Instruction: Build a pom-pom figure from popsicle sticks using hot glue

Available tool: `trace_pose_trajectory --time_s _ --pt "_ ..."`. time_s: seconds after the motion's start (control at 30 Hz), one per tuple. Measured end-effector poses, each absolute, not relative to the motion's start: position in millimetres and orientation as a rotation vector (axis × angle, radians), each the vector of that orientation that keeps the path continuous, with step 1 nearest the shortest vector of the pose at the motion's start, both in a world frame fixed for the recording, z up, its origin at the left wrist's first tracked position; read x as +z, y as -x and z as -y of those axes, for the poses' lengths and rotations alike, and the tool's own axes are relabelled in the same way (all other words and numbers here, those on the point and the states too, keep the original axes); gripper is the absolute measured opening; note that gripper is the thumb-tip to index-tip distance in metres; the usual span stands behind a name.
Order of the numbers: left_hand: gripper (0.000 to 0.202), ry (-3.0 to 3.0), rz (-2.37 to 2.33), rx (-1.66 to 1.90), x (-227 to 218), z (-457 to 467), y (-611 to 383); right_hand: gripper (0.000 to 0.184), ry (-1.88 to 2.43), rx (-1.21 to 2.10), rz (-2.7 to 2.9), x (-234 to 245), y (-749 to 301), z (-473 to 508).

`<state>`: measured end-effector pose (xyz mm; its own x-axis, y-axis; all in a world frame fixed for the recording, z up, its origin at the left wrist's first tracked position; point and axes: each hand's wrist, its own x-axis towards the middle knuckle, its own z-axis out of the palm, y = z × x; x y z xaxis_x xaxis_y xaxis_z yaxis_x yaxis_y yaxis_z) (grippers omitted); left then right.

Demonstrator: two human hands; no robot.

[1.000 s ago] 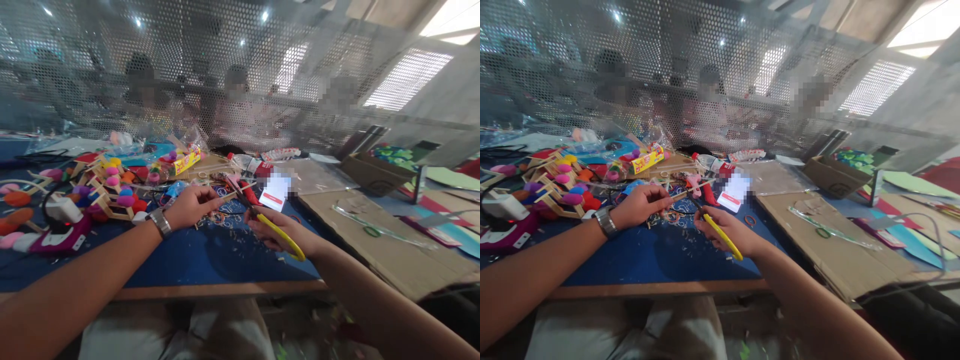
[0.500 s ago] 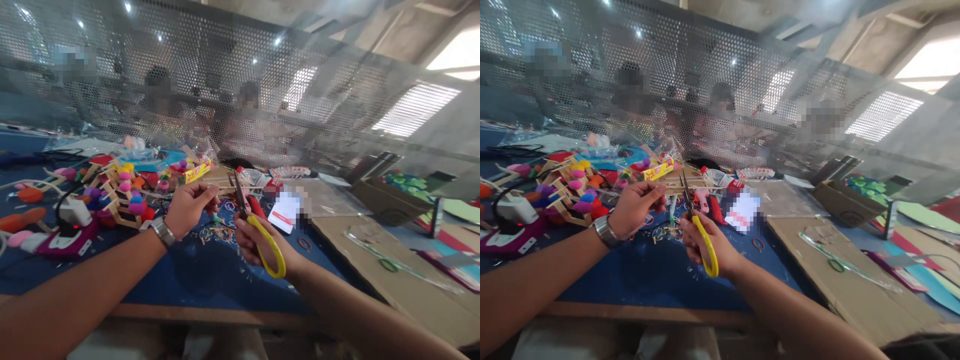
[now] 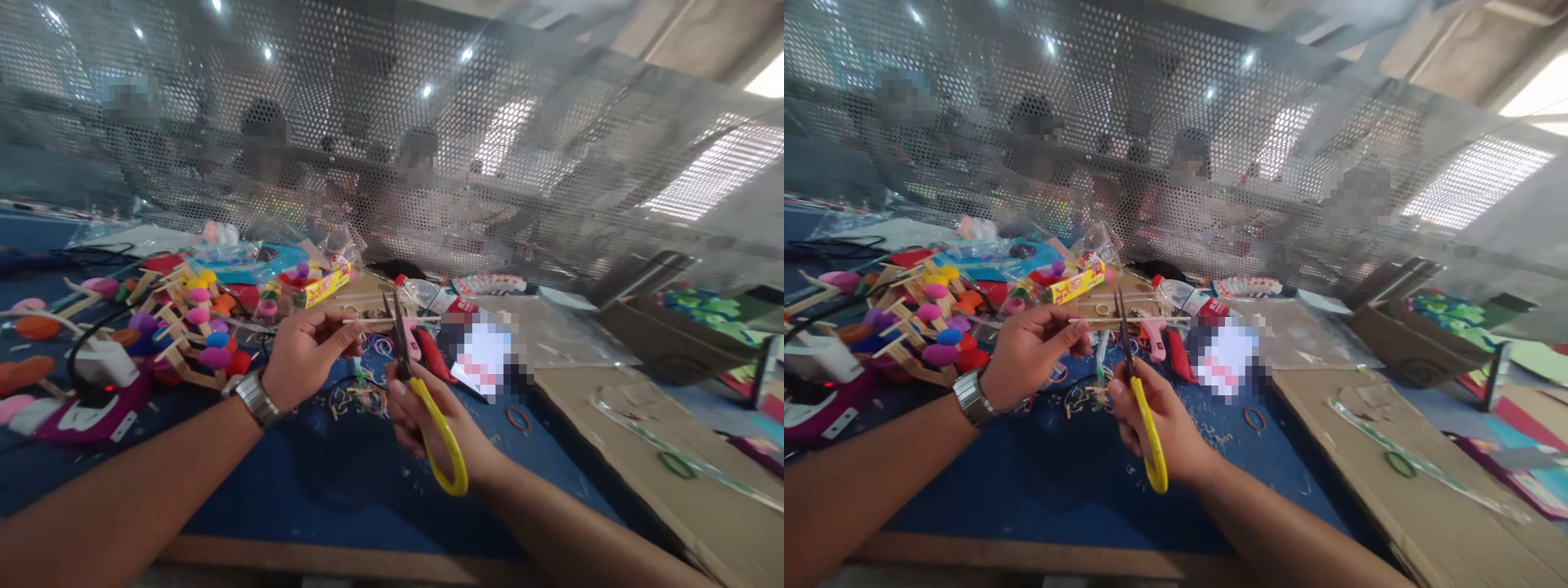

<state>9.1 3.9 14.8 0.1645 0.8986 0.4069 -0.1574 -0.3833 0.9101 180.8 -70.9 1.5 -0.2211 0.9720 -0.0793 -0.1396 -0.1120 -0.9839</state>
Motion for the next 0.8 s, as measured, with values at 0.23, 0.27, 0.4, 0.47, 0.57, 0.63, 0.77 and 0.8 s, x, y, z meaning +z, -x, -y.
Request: trace_pose_trajectory --time_s 0.23,0.27,0.4,0.47,0.57,0.63,0.77,0.8 --pt "0.025 -1.474 -0.769 1.347 15.5 0.3 -10.2 0.052 1.096 1.551 1.178 2.1 -183.9 76.5" --pt "0.025 -1.477 -0.784 1.337 16.0 1.1 -10.4 0.053 1.102 1.553 1.177 2.1 -183.5 77.1" --pt "0.021 -1.472 -0.831 1.309 15.8 3.8 -10.5 0.054 1.127 1.546 1.174 0.0 -182.0 79.0" --pt "0.019 -1.455 -0.839 1.308 14.6 4.8 -10.6 0.053 1.142 1.544 1.167 -2.7 -182.4 80.2" --pt "0.015 -1.405 -0.832 1.309 13.0 7.1 -10.9 0.050 1.181 1.541 1.156 -8.0 -184.0 83.0" --pt "0.016 -1.371 -0.836 1.298 12.7 9.3 -11.1 0.049 1.227 1.496 1.139 -11.2 -184.8 85.5" --pt "0.021 -1.377 -0.912 1.286 14.1 13.3 -11.2 0.047 1.300 1.388 1.078 -14.9 -186.0 91.3" --pt "0.022 -1.389 -0.930 1.285 14.6 14.0 -11.1 0.045 1.315 1.386 1.067 -15.4 -186.7 92.7"
